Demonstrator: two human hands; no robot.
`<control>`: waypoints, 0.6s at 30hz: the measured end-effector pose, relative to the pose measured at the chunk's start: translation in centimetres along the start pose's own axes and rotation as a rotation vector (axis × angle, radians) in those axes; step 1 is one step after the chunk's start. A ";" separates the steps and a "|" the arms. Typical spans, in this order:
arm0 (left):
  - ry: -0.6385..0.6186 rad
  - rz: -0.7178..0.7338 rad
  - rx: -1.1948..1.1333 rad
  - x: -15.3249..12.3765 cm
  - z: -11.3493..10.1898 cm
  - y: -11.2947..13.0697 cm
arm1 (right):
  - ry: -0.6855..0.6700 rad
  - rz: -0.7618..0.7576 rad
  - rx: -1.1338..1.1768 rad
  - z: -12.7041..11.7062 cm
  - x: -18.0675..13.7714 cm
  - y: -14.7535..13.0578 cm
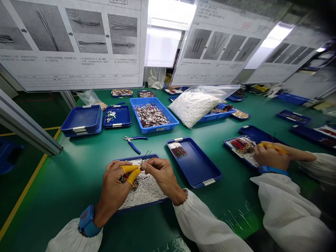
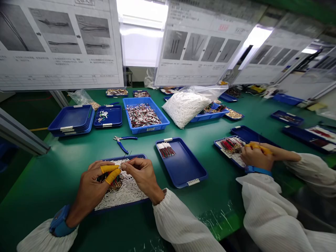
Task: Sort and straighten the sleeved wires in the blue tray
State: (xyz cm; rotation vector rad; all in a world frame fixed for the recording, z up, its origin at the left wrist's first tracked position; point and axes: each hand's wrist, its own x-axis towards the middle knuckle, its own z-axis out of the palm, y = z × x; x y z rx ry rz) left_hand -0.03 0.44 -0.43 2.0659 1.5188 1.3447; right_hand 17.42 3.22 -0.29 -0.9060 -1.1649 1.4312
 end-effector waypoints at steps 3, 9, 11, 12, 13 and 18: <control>0.008 0.023 0.096 0.0 -0.1 0.1 | -0.003 0.007 0.009 0.1 0.0 0.0; 0.009 0.208 0.220 0.0 -0.9 0.1 | 0.000 -0.123 -0.137 -0.2 -0.2 0.0; 0.001 0.230 0.260 0.0 -1.1 0.0 | 0.109 -0.330 -0.323 -0.6 -0.4 -0.3; -0.005 0.242 0.276 0.1 -1.2 0.0 | 0.154 -0.458 -0.437 -0.8 -0.5 -0.5; -0.014 0.255 0.288 0.1 -1.3 0.0 | 0.180 -0.583 -0.553 -1.0 -0.5 -0.8; -0.058 0.322 0.330 0.2 -1.4 0.1 | 0.100 -0.874 -1.028 -1.3 -0.5 -1.4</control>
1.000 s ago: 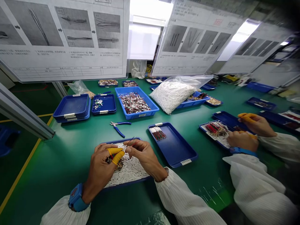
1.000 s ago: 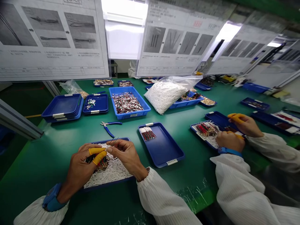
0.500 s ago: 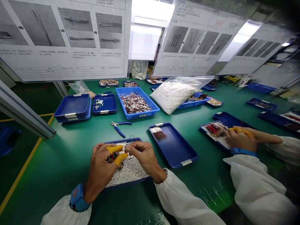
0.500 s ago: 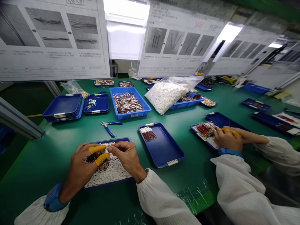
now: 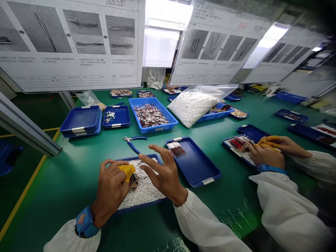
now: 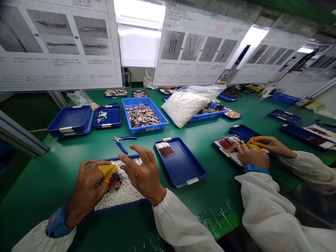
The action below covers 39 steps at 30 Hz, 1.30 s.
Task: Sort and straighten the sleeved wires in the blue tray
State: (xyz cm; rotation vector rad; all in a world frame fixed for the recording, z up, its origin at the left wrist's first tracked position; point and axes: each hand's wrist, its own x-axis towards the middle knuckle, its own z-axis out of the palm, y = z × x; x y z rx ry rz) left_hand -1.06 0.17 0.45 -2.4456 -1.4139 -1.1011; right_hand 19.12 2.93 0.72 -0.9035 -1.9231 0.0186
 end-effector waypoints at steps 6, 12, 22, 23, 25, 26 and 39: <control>-0.008 0.083 0.070 0.2 -0.5 -0.2 | -0.121 -0.101 -0.142 0.1 0.2 -0.1; -0.032 0.062 0.124 0.0 0.4 -1.4 | -0.206 -0.080 -0.135 0.1 0.3 0.1; 0.002 -0.070 0.132 0.0 0.6 -2.9 | -0.052 0.692 -0.517 -6.5 0.0 10.3; 0.000 -0.074 0.125 -0.1 0.7 -2.9 | -0.061 0.722 -0.540 -6.7 -0.2 11.1; -0.010 -0.079 0.117 -0.1 0.8 -2.9 | -0.083 0.758 -0.564 -6.5 -0.7 12.2; -0.016 -0.082 0.114 -0.2 0.9 -2.8 | -0.097 0.773 -0.574 -6.2 -0.9 12.5; -0.067 -0.114 0.063 -0.4 1.4 -3.0 | -0.207 0.846 -0.624 -4.1 -1.2 13.4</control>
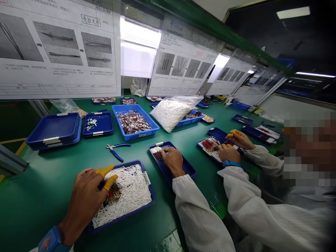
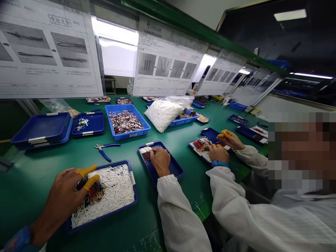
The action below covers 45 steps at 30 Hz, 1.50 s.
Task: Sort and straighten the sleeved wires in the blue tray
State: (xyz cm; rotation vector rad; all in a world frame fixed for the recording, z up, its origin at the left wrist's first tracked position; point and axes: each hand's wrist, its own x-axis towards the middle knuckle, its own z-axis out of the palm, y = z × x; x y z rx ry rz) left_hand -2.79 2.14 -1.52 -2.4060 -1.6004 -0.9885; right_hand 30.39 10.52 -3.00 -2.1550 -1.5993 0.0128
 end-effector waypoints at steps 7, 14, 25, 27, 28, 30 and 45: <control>-0.026 -0.039 0.010 0.3 -0.5 0.5 | 0.064 -0.076 0.113 -0.7 -0.5 -0.2; -0.061 -0.093 0.047 0.8 -1.5 0.5 | -0.075 -0.515 0.570 -1.9 -4.9 -6.2; -0.077 -0.145 0.040 1.1 -2.0 -0.2 | -0.440 -0.680 0.387 -1.2 -10.0 -11.7; -0.088 -0.156 0.033 1.2 -2.0 -0.2 | -0.446 -0.694 0.396 -1.6 -10.2 -11.8; -0.090 -0.162 0.030 1.2 -2.0 -0.1 | -0.453 -0.708 0.409 -1.9 -10.4 -11.8; -0.088 -0.173 0.026 1.3 -2.1 0.0 | -0.467 -0.744 0.431 -2.2 -10.9 -11.9; -0.122 -0.201 0.020 1.3 -2.3 0.2 | -0.225 -0.782 0.376 -1.4 -11.8 -11.0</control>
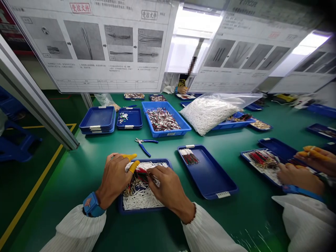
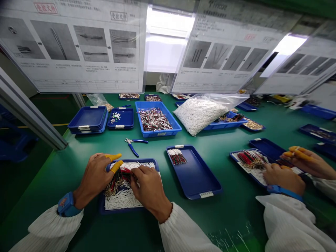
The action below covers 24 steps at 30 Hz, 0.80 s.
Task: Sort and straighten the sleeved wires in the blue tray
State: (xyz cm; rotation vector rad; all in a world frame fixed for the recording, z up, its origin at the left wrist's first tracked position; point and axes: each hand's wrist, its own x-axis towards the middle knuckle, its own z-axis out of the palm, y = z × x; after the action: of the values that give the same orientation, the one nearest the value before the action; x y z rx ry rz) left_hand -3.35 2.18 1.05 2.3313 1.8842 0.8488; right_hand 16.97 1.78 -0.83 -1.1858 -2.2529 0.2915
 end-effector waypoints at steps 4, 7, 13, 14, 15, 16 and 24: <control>-0.017 -0.002 0.022 -0.1 0.0 -0.1 | 0.169 0.067 0.147 -1.4 0.3 1.5; -0.022 -0.002 0.019 -0.1 0.1 -0.1 | 0.190 0.086 0.214 -2.3 0.5 1.9; -0.044 -0.001 0.025 -0.2 0.3 -0.2 | -0.082 0.009 0.017 -2.2 0.2 1.4; -0.043 0.001 0.025 -0.2 0.3 -0.2 | -0.111 0.007 -0.045 -2.0 0.1 1.2; -0.041 0.004 0.026 -0.1 0.3 -0.2 | -0.125 0.010 -0.098 -1.7 0.1 1.2; -0.038 0.006 0.028 -0.1 0.3 -0.2 | -0.124 0.015 -0.133 -1.5 0.0 1.1; -0.003 0.025 0.032 -0.1 0.3 -0.1 | 0.190 -0.033 0.190 -2.6 0.5 1.8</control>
State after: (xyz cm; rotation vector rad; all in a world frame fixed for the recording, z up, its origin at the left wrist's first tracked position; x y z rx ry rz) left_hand -3.35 2.18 0.75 2.3782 1.8853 0.8224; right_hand 19.52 3.04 0.66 -1.0311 -2.0303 0.3555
